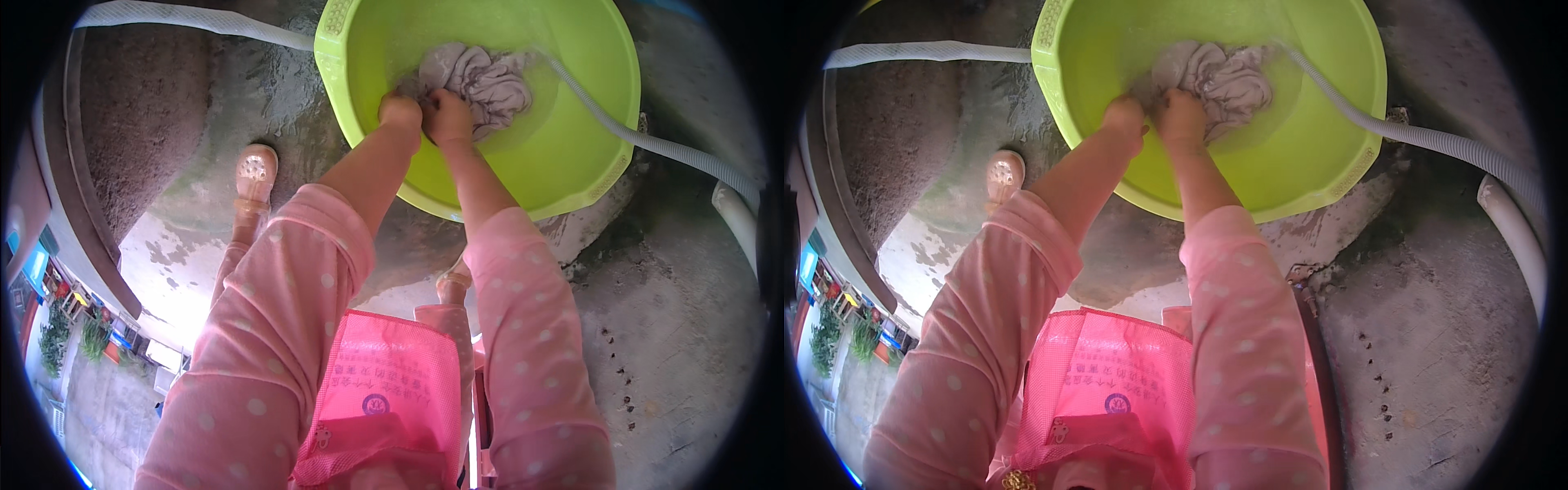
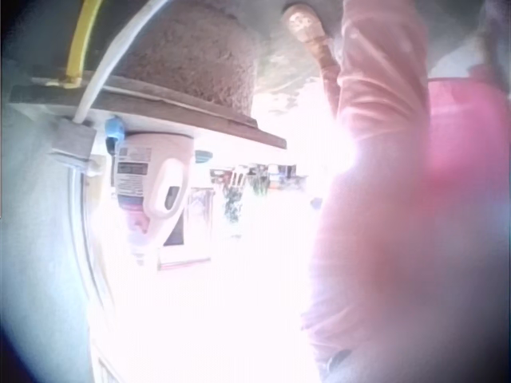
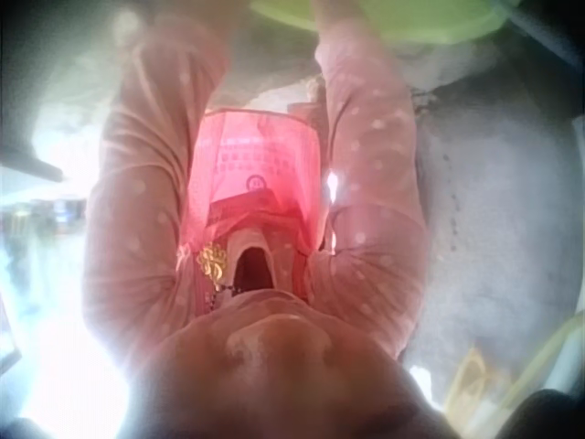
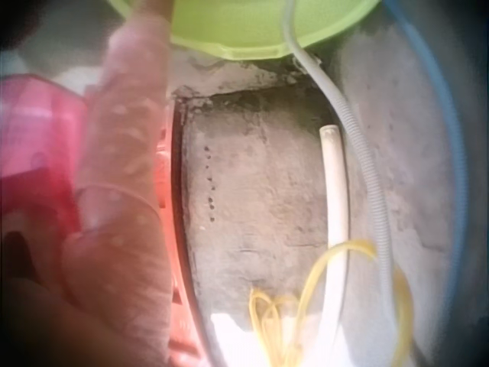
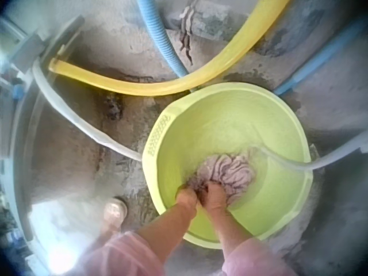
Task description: The person wipes the interior of a red three-wheeled vehicle cargo bed with a cloth, then rinses the cloth in a green basin and pours the water onto a garden bed. The person refills the basin and wrings the cloth again.
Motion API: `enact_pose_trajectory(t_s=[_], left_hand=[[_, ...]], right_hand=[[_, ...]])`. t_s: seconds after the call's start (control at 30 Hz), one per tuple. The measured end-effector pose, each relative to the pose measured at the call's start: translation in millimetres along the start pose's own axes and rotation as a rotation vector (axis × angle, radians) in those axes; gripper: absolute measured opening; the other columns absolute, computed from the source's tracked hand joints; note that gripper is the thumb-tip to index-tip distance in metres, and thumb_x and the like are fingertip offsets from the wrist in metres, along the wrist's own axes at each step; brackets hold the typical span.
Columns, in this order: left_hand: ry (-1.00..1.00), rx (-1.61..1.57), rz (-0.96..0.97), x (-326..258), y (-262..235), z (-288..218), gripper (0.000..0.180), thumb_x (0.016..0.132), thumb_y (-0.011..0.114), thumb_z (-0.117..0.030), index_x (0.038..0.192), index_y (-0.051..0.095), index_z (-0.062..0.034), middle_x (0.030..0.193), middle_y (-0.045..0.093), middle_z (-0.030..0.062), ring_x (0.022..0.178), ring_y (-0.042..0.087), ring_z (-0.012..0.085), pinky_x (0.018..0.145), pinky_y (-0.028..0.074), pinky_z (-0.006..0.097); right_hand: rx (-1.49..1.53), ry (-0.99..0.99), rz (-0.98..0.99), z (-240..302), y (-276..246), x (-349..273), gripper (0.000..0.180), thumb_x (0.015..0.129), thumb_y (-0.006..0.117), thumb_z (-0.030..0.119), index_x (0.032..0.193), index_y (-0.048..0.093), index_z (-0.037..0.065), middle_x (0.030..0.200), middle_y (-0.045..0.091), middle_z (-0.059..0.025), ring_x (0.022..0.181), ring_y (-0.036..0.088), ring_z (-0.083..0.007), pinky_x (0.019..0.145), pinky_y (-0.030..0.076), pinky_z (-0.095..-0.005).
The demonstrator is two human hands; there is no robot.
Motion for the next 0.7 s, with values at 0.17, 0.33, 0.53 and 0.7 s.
enact_pose_trajectory(t_s=[0.17, 0.33, 0.53, 0.7], left_hand=[[-0.007, 0.022, -0.015, 0, 9, 0, 0.036, 0.088, 0.039, -0.02, 0.123, 0.046, -0.0108, 0.113, 0.053, 0.011, 0.096, 0.053, 0.0235, 0.079, 0.044, 0.034], [0.078, 0.065, 0.126, 21, 12, 17, 0.036, 0.088, 0.044, -0.024, 0.113, 0.053, -0.0008, 0.113, 0.057, 0.0189, 0.103, 0.053, 0.0328, 0.083, 0.043, 0.04], [0.399, 0.352, -0.038, -39, 2, 4, 0.041, 0.081, 0.054, -0.016, 0.118, 0.046, 0.0004, 0.11, 0.055, 0.0249, 0.101, 0.055, 0.038, 0.085, 0.044, 0.04], [0.46, 0.85, 0.048, 17, 21, 50, 0.056, 0.08, 0.057, -0.02, 0.127, 0.031, -0.0049, 0.124, 0.044, 0.0204, 0.111, 0.048, 0.0362, 0.088, 0.042, 0.041]], right_hand=[[1.158, 0.367, 0.172, -30, -11, -31, 0.022, 0.084, 0.062, 0.021, 0.1, 0.06, 0.005, 0.087, 0.058, -0.0005, 0.083, 0.051, -0.0082, 0.076, 0.042, -0.0234], [1.267, 0.147, 0.152, 24, -98, -77, 0.023, 0.087, 0.057, 0.018, 0.106, 0.056, 0.005, 0.094, 0.057, 0.0009, 0.088, 0.05, -0.0088, 0.083, 0.038, -0.0225], [0.87, -0.362, -0.576, 64, -273, -46, 0.019, 0.085, 0.054, 0.009, 0.102, 0.056, -0.001, 0.097, 0.06, -0.0069, 0.091, 0.057, -0.017, 0.082, 0.043, -0.0289], [-0.332, -0.455, -0.894, 49, -322, 6, 0.031, 0.08, 0.058, 0.014, 0.107, 0.054, -0.001, 0.095, 0.058, -0.0135, 0.088, 0.056, -0.0266, 0.082, 0.043, -0.0306]])
Point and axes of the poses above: each hand's wrist, its own x-axis towards the middle knuckle, its own y-axis out of the palm, z = x × y, the point moved 4 cm from there along x, towards the middle knuckle
